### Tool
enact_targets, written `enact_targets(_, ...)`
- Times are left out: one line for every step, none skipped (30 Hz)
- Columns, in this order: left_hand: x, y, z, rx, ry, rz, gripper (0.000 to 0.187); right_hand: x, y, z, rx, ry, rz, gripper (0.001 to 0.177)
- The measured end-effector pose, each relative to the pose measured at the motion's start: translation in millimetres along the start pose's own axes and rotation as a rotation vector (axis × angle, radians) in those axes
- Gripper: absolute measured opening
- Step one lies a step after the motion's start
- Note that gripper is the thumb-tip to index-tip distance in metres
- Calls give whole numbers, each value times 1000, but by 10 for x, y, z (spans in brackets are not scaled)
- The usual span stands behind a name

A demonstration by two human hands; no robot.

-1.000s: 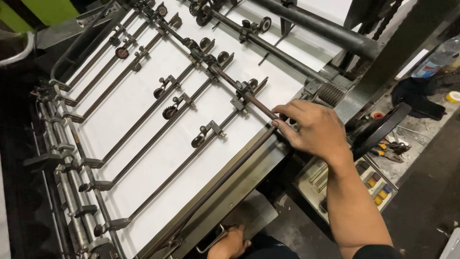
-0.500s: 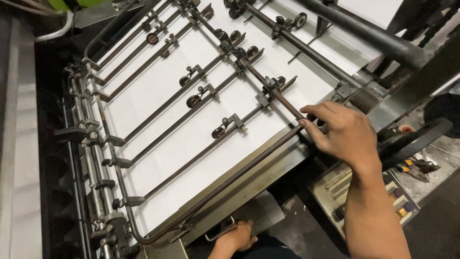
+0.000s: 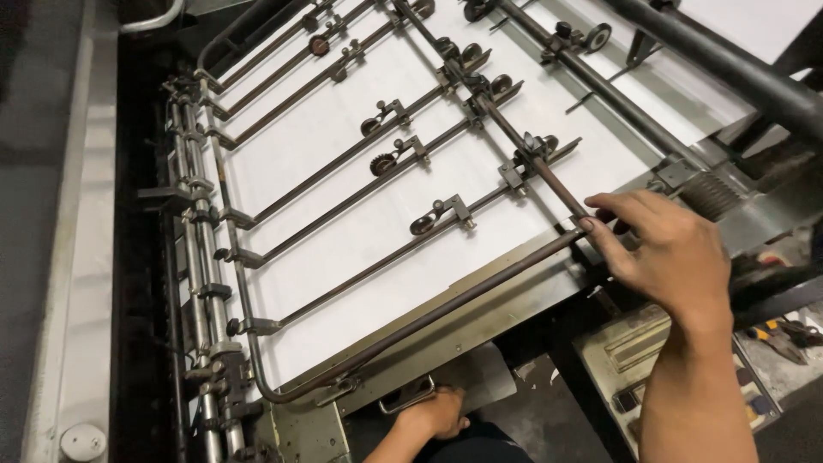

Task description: Operating and adjusting the feeding mechanism of an offset printing machine.

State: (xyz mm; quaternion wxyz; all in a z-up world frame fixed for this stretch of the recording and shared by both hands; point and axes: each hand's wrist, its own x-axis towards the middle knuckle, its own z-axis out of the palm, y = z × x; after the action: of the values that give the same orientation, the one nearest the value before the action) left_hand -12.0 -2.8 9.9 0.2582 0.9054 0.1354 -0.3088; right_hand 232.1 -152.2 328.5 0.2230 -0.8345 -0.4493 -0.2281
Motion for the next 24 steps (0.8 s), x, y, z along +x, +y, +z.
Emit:
enact_targets(-18, 7, 1, 36, 9, 13, 64, -8, 2, 6, 0, 24, -24, 25)
enact_targets(52, -47, 88, 23, 13, 2, 64, -19, 7, 21, 10, 18, -38, 25)
enact_targets(128, -97, 173, 25, 45, 41, 66, -30, 15, 31, -18, 10, -16, 26)
enact_targets(203, -146, 260, 27, 77, 81, 68, -40, 25, 42, -46, 3, 5, 26)
enact_targets(202, -139, 257, 16, 81, 73, 68, -51, 32, 58, -40, -2, -7, 26)
enact_targets(200, -133, 253, 23, 64, 68, 67, -62, 39, 74, -52, -7, 6, 24)
enact_targets(200, -120, 248, 30, 48, 63, 66, -70, 50, 84, -64, -12, 19, 22)
enact_targets(225, -128, 270, 18, 52, 56, 66, -38, -10, 45, -59, -17, 7, 22)
enact_targets(246, -141, 295, 46, 55, 63, 67, -10, -73, 11, -81, 8, -20, 23)
enact_targets(267, -153, 320, 74, 58, 69, 67, 18, -135, -25, -102, 34, -47, 25)
enact_targets(242, -146, 296, 64, 62, 61, 67, 35, -171, -39, -96, 31, -58, 25)
enact_targets(217, -137, 270, 54, 54, 74, 61, 52, -205, -55, -126, -20, -10, 26)
enact_targets(195, -128, 238, 45, 47, 88, 56, 69, -237, -75, -158, -70, 39, 26)
enact_targets(197, -132, 240, 37, 51, 82, 56, 68, -234, -57, -153, -72, 29, 26)
enact_targets(205, -136, 237, 34, 36, 79, 54, 62, -228, -43, -123, -31, 0, 24)
enact_targets(215, -138, 234, 32, 20, 77, 51, 57, -219, -29, -93, 10, -28, 23)
enact_targets(205, -136, 232, 27, 21, 75, 51, 21, -118, 35, -92, 8, -32, 23)
enact_targets(198, -132, 230, 16, 33, 76, 53, -15, -14, 100, -68, 28, -86, 21)
enact_targets(194, -125, 227, 5, 44, 78, 54, -52, 94, 160, -45, 48, -138, 19)
enact_targets(203, -125, 235, 2, 44, 78, 54, -46, 83, 161, -45, 46, -141, 19)
enact_targets(212, -127, 243, 15, 36, 80, 53, -43, 71, 160, -35, 61, -151, 20)
enact_targets(221, -127, 249, 28, 28, 81, 53, -39, 60, 159, -24, 76, -161, 20)
enact_targets(255, -146, 285, 27, 28, 81, 53, -21, 22, 138, -25, 75, -162, 20)
enact_targets(288, -163, 321, 6, 39, 87, 55, -4, -16, 116, -34, 48, -126, 23)
